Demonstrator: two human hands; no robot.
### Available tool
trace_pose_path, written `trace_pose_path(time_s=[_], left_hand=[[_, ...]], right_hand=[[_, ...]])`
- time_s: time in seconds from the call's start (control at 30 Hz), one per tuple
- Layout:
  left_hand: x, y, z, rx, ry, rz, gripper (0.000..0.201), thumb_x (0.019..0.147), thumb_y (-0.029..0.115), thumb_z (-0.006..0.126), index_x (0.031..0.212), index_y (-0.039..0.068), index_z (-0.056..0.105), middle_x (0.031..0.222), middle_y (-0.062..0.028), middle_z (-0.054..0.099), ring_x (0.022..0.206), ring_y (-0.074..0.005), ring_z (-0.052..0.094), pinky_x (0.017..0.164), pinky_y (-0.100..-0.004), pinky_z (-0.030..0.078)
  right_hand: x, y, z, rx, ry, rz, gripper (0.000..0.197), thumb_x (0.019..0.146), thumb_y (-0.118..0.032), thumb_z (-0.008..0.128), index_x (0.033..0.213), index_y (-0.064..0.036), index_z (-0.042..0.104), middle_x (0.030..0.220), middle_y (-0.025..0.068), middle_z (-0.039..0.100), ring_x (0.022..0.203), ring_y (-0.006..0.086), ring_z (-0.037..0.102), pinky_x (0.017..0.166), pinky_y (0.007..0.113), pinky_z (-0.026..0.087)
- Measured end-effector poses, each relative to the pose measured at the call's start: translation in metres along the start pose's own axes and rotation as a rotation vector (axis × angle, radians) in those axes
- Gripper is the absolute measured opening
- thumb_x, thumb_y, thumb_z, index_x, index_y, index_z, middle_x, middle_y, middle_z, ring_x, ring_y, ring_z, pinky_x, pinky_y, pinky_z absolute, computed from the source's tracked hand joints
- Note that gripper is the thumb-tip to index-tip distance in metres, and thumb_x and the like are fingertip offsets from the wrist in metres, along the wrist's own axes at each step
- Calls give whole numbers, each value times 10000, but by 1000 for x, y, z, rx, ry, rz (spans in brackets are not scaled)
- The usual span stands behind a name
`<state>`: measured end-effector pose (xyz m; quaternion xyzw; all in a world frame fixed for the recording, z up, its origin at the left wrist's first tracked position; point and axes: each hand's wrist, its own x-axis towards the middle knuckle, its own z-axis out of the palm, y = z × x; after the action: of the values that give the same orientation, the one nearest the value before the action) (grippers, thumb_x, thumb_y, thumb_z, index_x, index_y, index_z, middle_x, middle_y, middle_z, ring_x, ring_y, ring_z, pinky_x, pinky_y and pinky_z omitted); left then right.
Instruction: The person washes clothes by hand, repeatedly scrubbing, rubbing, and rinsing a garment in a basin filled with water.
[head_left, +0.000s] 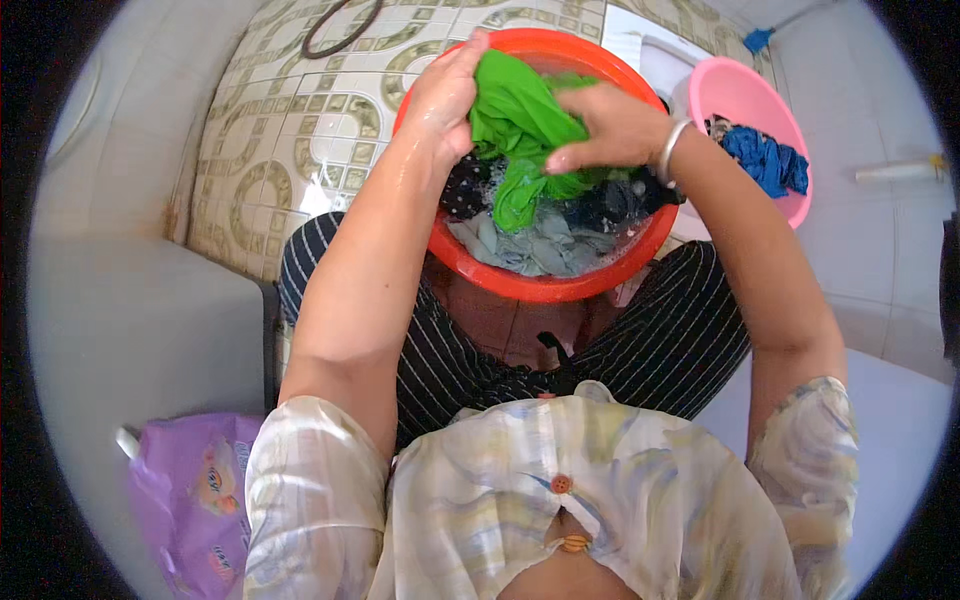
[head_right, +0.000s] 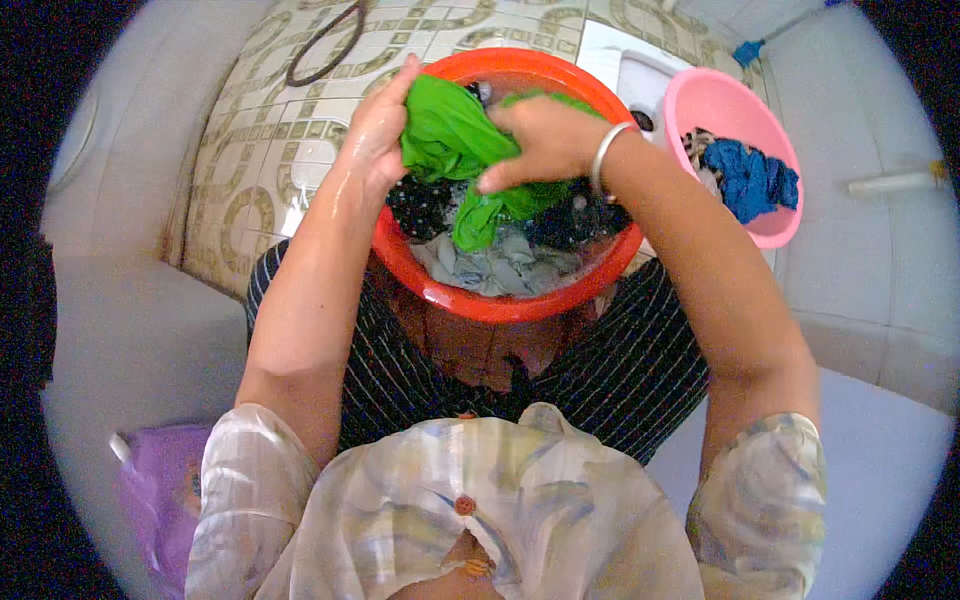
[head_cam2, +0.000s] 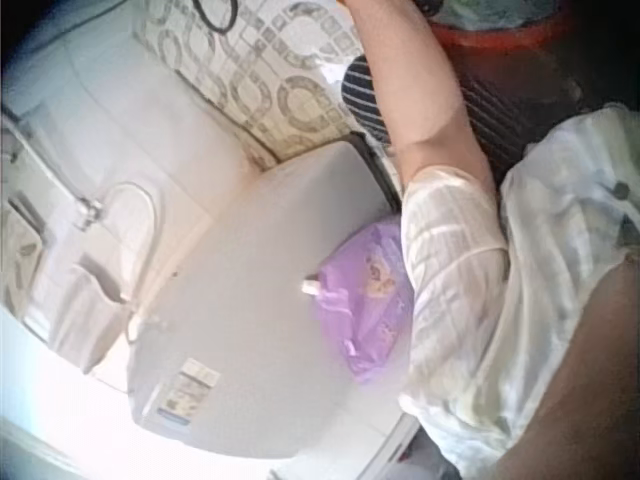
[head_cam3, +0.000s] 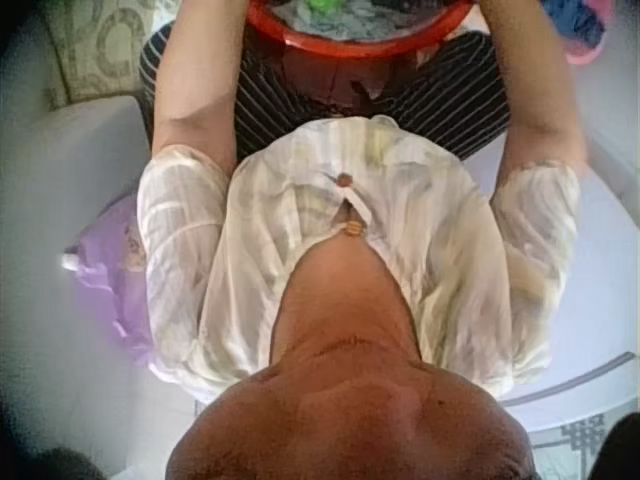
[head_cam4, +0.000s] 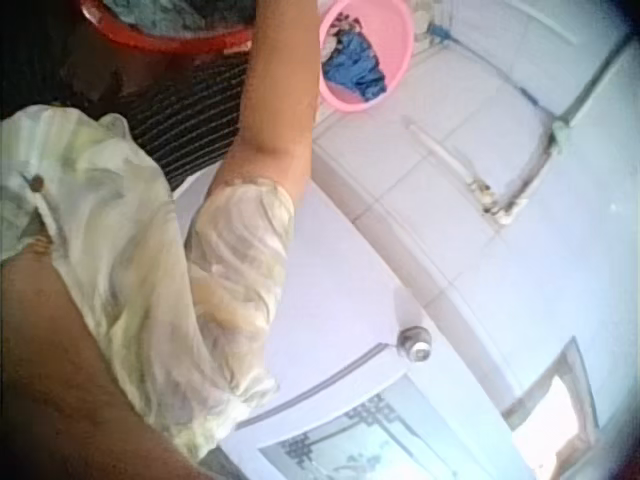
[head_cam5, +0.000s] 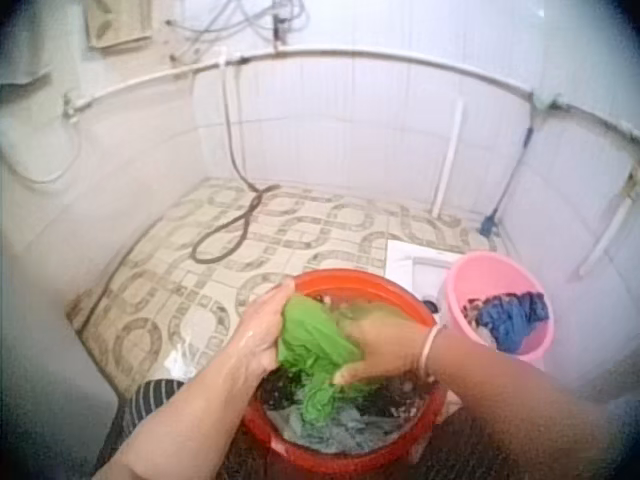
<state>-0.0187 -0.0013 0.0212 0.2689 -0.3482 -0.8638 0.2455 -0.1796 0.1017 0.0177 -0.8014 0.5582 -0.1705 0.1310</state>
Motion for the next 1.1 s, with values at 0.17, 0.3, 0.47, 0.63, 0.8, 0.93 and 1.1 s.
trace_pose_path(time_s=[0.17, 0.3, 0.47, 0.63, 0.8, 0.93, 1.1], left_hand=[[5, 4, -22, 184, 136, 436, 248, 814, 256, 552, 905, 25, 545, 798, -48, 579, 723, -161, 554, 646, -268, 452], [-2, 4, -35, 477, 283, 346, 175, 751, 175, 579, 867, 47, 557, 785, -28, 568, 748, -113, 530, 626, -224, 409], [-24, -7, -24, 639, -67, 43, 124, 733, 130, 573, 801, 28, 561, 707, -53, 569, 612, -116, 549, 550, -237, 453], [-19, -29, -17, 1082, -101, 256, 367, 604, 301, 685, 773, -14, 601, 728, -143, 609, 675, -227, 595, 660, -312, 459], [-19, -33, -9, 1121, -46, 374, 543, 576, 373, 701, 928, -15, 559, 898, -191, 590, 847, -284, 574, 760, -335, 437], [-5, -46, -6, 968, -9, 541, 681, 568, 375, 719, 1053, -27, 460, 963, -183, 568, 944, -288, 543, 841, -347, 402], [2, -38, 5, 431, -3, 631, 563, 708, 223, 651, 1145, -21, 392, 973, -138, 568, 921, -221, 542, 821, -307, 403]], right_hand=[[33, -31, -51, 451, 4, 631, 324, 741, -298, 583, 898, -16, 617, 800, 109, 628, 694, 175, 590, 678, 292, 456], [41, -58, -102, 796, 283, 769, 317, 778, -264, 560, 949, 2, 588, 862, 79, 623, 723, 160, 598, 684, 282, 473], [60, -87, -159, 924, 619, 945, 277, 822, -234, 462, 828, 25, 560, 722, 153, 612, 584, 204, 597, 565, 344, 503], [67, -115, -215, 907, 726, 875, 271, 831, -253, 459, 807, -4, 562, 702, 115, 608, 571, 193, 590, 572, 338, 507], [74, -139, -250, 909, 758, 723, 301, 845, -267, 443, 820, 16, 543, 730, 140, 599, 593, 218, 583, 602, 355, 504], [76, -173, -268, 784, 783, 618, 342, 862, -259, 402, 897, 63, 512, 774, 176, 594, 618, 248, 595, 609, 365, 518], [77, -181, -279, 996, 721, 588, 390, 885, -259, 335, 928, 98, 486, 826, 220, 586, 684, 291, 613, 647, 409, 532]])
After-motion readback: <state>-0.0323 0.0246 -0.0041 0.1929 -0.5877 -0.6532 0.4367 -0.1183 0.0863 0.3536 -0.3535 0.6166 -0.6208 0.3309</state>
